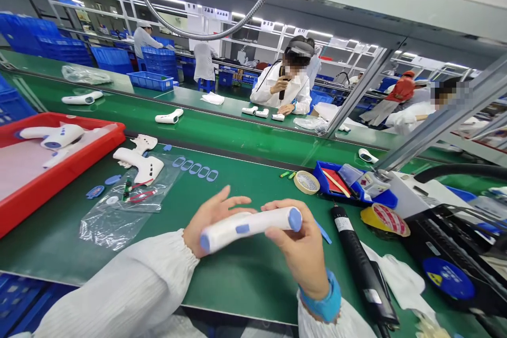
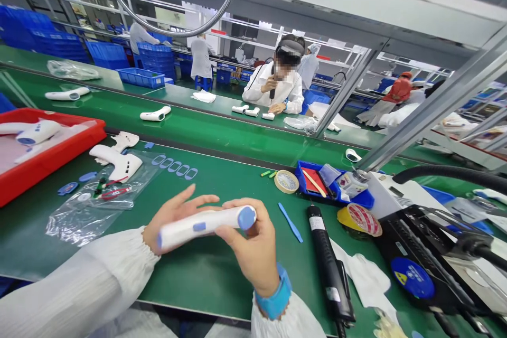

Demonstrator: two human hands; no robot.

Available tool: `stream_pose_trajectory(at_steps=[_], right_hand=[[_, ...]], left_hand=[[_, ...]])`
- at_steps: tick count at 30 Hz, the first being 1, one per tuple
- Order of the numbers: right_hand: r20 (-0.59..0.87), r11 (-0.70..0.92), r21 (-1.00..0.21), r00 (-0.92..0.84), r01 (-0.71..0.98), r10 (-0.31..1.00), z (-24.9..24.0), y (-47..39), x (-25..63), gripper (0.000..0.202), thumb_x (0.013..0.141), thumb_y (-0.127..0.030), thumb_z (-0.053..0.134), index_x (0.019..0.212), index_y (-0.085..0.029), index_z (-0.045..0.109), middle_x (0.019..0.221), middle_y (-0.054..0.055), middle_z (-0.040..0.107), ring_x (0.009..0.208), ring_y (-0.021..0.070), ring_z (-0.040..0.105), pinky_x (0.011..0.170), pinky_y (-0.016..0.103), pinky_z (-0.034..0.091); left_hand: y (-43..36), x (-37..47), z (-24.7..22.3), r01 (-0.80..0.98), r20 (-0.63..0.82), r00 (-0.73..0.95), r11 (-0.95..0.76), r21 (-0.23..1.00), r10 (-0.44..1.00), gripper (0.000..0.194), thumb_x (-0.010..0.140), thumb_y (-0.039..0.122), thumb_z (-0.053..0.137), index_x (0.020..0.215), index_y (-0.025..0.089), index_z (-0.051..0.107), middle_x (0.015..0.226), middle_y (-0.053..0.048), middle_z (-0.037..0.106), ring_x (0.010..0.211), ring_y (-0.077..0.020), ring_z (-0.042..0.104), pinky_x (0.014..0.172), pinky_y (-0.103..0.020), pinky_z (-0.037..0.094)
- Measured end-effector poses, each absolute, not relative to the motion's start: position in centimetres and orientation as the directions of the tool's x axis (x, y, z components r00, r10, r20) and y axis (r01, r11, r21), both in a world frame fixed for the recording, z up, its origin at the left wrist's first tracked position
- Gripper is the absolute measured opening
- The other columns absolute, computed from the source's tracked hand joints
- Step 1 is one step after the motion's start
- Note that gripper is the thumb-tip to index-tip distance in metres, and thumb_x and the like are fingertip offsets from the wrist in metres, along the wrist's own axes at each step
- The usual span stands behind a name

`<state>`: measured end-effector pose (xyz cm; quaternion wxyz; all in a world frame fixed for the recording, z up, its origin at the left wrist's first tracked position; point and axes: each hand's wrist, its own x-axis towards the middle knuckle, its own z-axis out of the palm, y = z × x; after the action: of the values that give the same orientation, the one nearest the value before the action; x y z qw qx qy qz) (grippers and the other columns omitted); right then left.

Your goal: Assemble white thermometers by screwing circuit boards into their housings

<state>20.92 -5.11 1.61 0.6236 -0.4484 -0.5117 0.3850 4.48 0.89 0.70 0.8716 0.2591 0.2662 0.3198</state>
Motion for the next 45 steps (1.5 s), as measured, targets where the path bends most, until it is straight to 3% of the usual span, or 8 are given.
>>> stream_pose_trajectory(at_steps=[3,8,12,18,24,30,36,45], right_hand=[[0.49,0.406,-0.857,0.253,0.318,0.834,1.4,-6.0,19.1,0.024,0.068,-0.018,0.071,0.08,-0.024,0.051,0.08,0.0,0.063,0.074,0.0156,0.059,0.067,0.028,0.047],[0.643,0.689,-0.643,-0.254,0.334,0.723,1.5,-7.6,14.8,0.009,0.076,-0.027,0.06,0.078,-0.022,0.053,0.066,0.001,0.061,0.064,0.0158,0.057,0.063,0.03,0.044],[0.686,0.678,-0.618,-0.148,0.397,0.712,1.3,-8.5,11.5,0.02,0.078,-0.039,0.054,0.071,-0.021,0.048,0.054,-0.002,0.053,0.052,0.0133,0.051,0.056,0.029,0.038],[0.693,0.626,-0.617,-0.048,0.478,0.72,-0.1,-8.5,9.7,0.011,0.074,-0.025,0.05,0.064,-0.022,0.046,0.05,-0.001,0.045,0.048,0.0142,0.044,0.054,0.031,0.035],[0.55,0.553,-0.832,0.068,-0.04,0.832,1.2,-7.0,14.3,0.01,0.076,-0.027,0.054,0.07,-0.024,0.047,0.054,-0.003,0.044,0.05,0.0129,0.045,0.053,0.028,0.039],[0.048,0.278,-0.754,0.373,-0.595,0.927,1.9,-5.6,18.6,0.023,0.084,-0.043,0.043,0.073,-0.025,0.051,0.059,-0.004,0.045,0.056,0.0124,0.048,0.063,0.031,0.047],[-0.246,-0.131,-0.832,0.147,-0.539,0.958,-0.3,-5.7,21.9,0.028,0.071,-0.038,0.068,0.092,-0.02,0.063,0.092,0.004,0.065,0.082,0.0183,0.061,0.071,0.032,0.052],[-0.399,-0.302,-0.759,0.046,-0.577,0.916,-1.8,-5.9,23.1,0.039,0.061,-0.039,0.077,0.091,-0.017,0.066,0.084,0.003,0.068,0.072,0.0138,0.064,0.07,0.028,0.056]], left_hand=[[1.1,5.0,-0.2,-0.656,-0.295,0.436,0.525,0.543,0.85,0.033,0.078,0.049,0.054,0.076,0.016,0.058,0.083,-0.007,0.065,0.082,-0.0183,0.061,0.082,-0.033,0.047],[1.2,6.5,-0.7,-0.562,-0.188,0.227,0.286,0.776,0.956,0.038,0.075,0.047,0.059,0.054,0.017,0.05,0.05,0.003,0.054,0.052,-0.0108,0.054,0.059,-0.025,0.045],[0.9,7.0,-0.7,-0.499,-0.118,0.284,0.251,0.83,0.952,0.054,0.075,0.053,0.052,0.036,0.018,0.043,0.04,0.0,0.049,0.041,-0.0124,0.051,0.047,-0.026,0.04],[1.4,6.6,-1.3,-0.366,-0.134,0.25,0.222,0.904,0.959,0.063,0.079,0.056,0.047,0.028,0.02,0.035,0.028,0.001,0.039,0.032,-0.0108,0.045,0.041,-0.025,0.034],[1.5,5.8,-0.5,-0.261,-0.16,0.331,0.253,0.931,0.93,0.047,0.076,0.054,0.053,0.048,0.016,0.051,0.041,0.001,0.052,0.038,-0.0092,0.046,0.043,-0.021,0.034],[1.2,4.7,-0.1,-0.131,-0.238,0.525,0.353,0.926,0.817,0.028,0.066,0.039,0.071,0.069,0.013,0.061,0.052,0.004,0.056,0.043,-0.0054,0.045,0.042,-0.016,0.03],[3.3,3.2,-2.1,-0.032,-0.404,0.561,0.507,0.862,0.723,0.035,0.072,0.045,0.062,0.064,0.011,0.063,0.041,0.002,0.053,0.032,-0.0075,0.043,0.033,-0.018,0.026],[4.3,2.3,-4.1,-0.047,-0.509,0.569,0.644,0.764,0.646,0.036,0.077,0.045,0.049,0.064,0.014,0.057,0.037,0.002,0.05,0.024,-0.0093,0.039,0.024,-0.019,0.021]])
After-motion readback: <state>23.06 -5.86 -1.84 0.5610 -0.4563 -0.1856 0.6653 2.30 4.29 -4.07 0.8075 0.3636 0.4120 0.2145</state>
